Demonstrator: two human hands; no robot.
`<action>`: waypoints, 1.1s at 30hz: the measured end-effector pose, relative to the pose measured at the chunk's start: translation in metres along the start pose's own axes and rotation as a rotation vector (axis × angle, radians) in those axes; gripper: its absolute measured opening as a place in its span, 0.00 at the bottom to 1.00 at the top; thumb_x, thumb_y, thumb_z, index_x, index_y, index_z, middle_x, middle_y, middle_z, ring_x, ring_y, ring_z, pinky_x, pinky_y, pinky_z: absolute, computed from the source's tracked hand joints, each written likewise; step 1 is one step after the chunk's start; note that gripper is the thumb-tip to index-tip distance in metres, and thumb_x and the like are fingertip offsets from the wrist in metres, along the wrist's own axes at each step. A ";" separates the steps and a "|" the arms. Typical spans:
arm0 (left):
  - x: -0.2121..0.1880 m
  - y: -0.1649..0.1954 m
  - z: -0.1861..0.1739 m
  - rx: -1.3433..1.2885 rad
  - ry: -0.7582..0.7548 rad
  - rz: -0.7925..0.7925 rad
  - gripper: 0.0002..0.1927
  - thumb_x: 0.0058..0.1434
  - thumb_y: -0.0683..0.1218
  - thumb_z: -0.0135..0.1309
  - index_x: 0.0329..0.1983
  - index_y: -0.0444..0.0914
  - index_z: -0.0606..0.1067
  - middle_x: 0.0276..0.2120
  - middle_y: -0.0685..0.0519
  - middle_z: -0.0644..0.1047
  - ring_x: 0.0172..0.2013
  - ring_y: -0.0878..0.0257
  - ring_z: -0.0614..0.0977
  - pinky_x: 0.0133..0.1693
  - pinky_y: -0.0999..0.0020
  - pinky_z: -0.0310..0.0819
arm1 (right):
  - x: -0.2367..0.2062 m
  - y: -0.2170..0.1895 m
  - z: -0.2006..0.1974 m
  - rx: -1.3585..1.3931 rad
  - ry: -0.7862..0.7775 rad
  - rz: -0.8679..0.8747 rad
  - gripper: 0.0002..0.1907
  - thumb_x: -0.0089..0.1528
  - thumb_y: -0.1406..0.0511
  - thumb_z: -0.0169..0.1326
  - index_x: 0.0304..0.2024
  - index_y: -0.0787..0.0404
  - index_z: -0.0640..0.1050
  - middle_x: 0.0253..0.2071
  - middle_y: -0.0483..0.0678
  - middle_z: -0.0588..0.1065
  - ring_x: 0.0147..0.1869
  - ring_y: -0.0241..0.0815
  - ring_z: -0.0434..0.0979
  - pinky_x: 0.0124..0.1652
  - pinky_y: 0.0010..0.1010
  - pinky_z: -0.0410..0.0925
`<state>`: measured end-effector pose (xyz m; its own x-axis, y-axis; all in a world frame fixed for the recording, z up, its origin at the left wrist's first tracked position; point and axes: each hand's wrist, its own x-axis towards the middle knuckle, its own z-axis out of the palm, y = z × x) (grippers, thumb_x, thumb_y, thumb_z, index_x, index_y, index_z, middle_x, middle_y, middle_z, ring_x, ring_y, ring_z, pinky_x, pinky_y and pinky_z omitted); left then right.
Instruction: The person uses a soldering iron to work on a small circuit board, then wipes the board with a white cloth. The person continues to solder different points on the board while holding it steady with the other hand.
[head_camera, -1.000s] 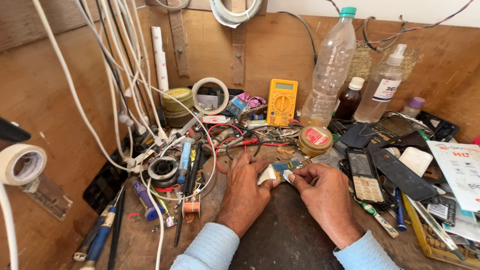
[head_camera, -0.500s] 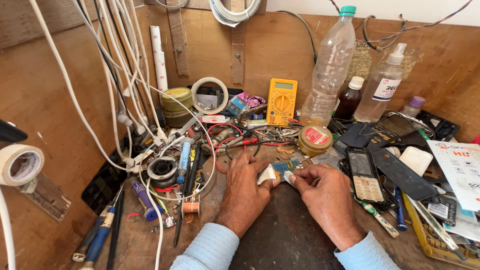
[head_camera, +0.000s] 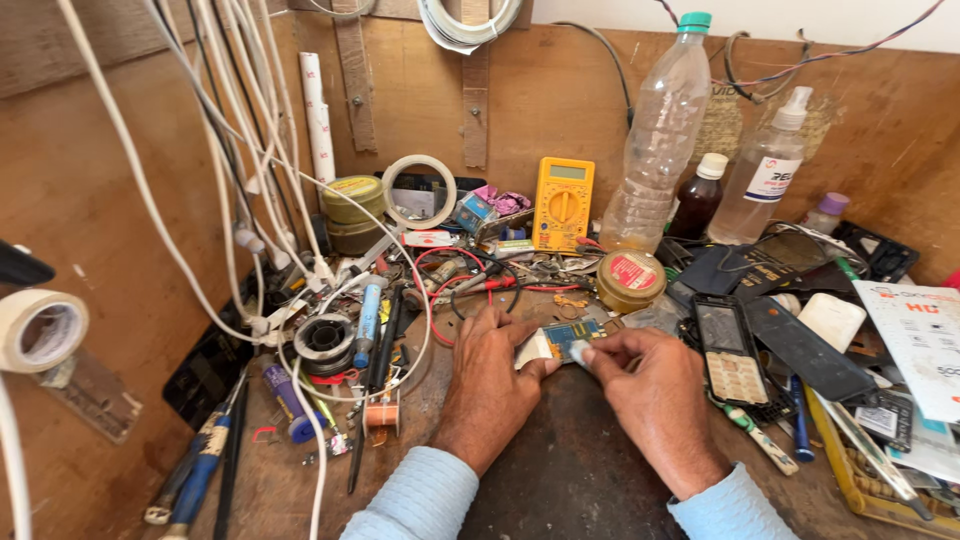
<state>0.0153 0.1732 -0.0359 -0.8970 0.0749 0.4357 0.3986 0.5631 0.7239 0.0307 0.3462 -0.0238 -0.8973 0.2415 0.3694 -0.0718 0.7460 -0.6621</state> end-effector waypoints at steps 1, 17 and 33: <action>-0.001 0.000 -0.001 0.001 0.009 0.011 0.23 0.50 0.45 0.68 0.49 0.34 0.81 0.46 0.45 0.75 0.53 0.49 0.73 0.57 0.56 0.64 | 0.000 -0.001 0.000 -0.014 -0.005 0.038 0.10 0.54 0.62 0.67 0.32 0.62 0.86 0.22 0.51 0.79 0.24 0.41 0.78 0.30 0.35 0.70; 0.002 0.004 0.000 0.012 -0.014 0.001 0.23 0.49 0.44 0.68 0.50 0.34 0.81 0.45 0.45 0.76 0.53 0.49 0.73 0.57 0.55 0.64 | 0.007 -0.007 0.002 -0.028 -0.002 -0.023 0.11 0.54 0.60 0.67 0.32 0.61 0.86 0.23 0.50 0.79 0.25 0.43 0.79 0.30 0.38 0.70; 0.000 0.008 -0.003 0.014 -0.048 -0.046 0.23 0.51 0.45 0.67 0.51 0.35 0.80 0.46 0.46 0.75 0.53 0.50 0.73 0.57 0.57 0.65 | 0.008 -0.008 0.002 -0.020 -0.001 -0.031 0.10 0.54 0.62 0.67 0.32 0.62 0.86 0.23 0.51 0.79 0.26 0.42 0.79 0.30 0.37 0.70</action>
<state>0.0189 0.1759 -0.0283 -0.9227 0.0875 0.3755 0.3539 0.5785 0.7349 0.0235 0.3407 -0.0170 -0.8951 0.2175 0.3893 -0.0911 0.7654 -0.6371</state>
